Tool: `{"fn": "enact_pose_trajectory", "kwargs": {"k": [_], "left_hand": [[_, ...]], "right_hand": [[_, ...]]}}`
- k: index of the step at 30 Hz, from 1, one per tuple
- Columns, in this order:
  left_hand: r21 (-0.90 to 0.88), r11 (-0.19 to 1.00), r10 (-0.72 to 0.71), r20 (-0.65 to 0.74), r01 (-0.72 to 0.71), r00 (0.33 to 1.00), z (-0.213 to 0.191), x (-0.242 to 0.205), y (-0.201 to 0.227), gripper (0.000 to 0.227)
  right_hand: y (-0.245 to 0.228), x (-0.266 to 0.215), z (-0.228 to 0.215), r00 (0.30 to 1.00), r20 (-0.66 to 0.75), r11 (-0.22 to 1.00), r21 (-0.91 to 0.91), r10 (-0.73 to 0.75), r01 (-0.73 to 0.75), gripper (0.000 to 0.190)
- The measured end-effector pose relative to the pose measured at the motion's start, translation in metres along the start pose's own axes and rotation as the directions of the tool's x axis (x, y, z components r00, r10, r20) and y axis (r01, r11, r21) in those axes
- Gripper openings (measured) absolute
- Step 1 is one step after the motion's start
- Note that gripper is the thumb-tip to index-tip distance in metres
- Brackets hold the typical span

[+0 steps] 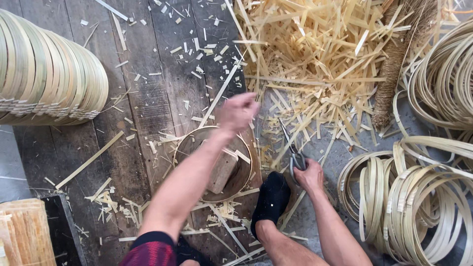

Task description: The person constructs a circular base by weaving bamboo strips through a woven sheet and trimming the edges with shears.

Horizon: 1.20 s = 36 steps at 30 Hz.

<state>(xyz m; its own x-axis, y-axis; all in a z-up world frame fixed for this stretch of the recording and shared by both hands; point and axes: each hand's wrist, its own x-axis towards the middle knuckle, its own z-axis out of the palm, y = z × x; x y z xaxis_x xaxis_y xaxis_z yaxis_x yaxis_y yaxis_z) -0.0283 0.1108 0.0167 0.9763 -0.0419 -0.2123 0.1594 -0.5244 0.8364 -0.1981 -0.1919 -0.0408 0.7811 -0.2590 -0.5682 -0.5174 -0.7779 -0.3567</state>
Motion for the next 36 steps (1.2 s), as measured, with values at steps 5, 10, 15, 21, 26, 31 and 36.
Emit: {"fn": "enact_pose_trajectory", "kwargs": {"k": [5, 10, 15, 21, 26, 31, 36], "left_hand": [[0.415, 0.879, -0.329, 0.166, 0.236, 0.930, -0.085, -0.049, -0.075, 0.036], [0.461, 0.863, -0.287, 0.110, 0.207, 0.952, -0.062, -0.061, -0.086, 0.035], [0.326, 0.913, -0.318, 0.193, 0.245, 0.928, -0.033, -0.057, -0.081, 0.037], [0.279, 0.945, -0.214, 0.125, 0.173, 0.969, -0.019, -0.057, -0.071, 0.028], [0.211, 0.959, -0.218, 0.115, 0.191, 0.969, -0.024, -0.062, -0.070, 0.022], [0.343, 0.939, 0.054, -0.238, 0.032, 0.970, -0.066, -0.096, -0.105, 0.023], [-0.024, 0.759, -0.649, -0.093, 0.650, 0.755, -0.112, -0.167, -0.147, 0.032]], "right_hand": [[-0.020, -0.013, 0.001, 0.917, -0.294, 0.963, -0.060, -0.270, 0.264, 0.046], [-0.102, -0.027, 0.011, 0.946, 0.114, 0.868, 0.442, -0.303, 0.225, 0.032], [-0.129, -0.037, 0.034, 0.938, 0.273, 0.927, 0.361, -0.212, 0.104, 0.027], [-0.111, -0.023, 0.050, 0.923, 0.375, 0.834, 0.533, -0.083, -0.141, 0.024], [-0.127, -0.031, 0.036, 0.927, 0.375, 0.891, 0.430, -0.029, -0.146, 0.024], [-0.133, -0.063, 0.013, 0.966, 0.132, 0.963, 0.179, -0.224, 0.199, 0.041], [-0.123, -0.068, 0.020, 0.963, 0.181, 0.962, 0.222, -0.202, 0.160, 0.036]]}}
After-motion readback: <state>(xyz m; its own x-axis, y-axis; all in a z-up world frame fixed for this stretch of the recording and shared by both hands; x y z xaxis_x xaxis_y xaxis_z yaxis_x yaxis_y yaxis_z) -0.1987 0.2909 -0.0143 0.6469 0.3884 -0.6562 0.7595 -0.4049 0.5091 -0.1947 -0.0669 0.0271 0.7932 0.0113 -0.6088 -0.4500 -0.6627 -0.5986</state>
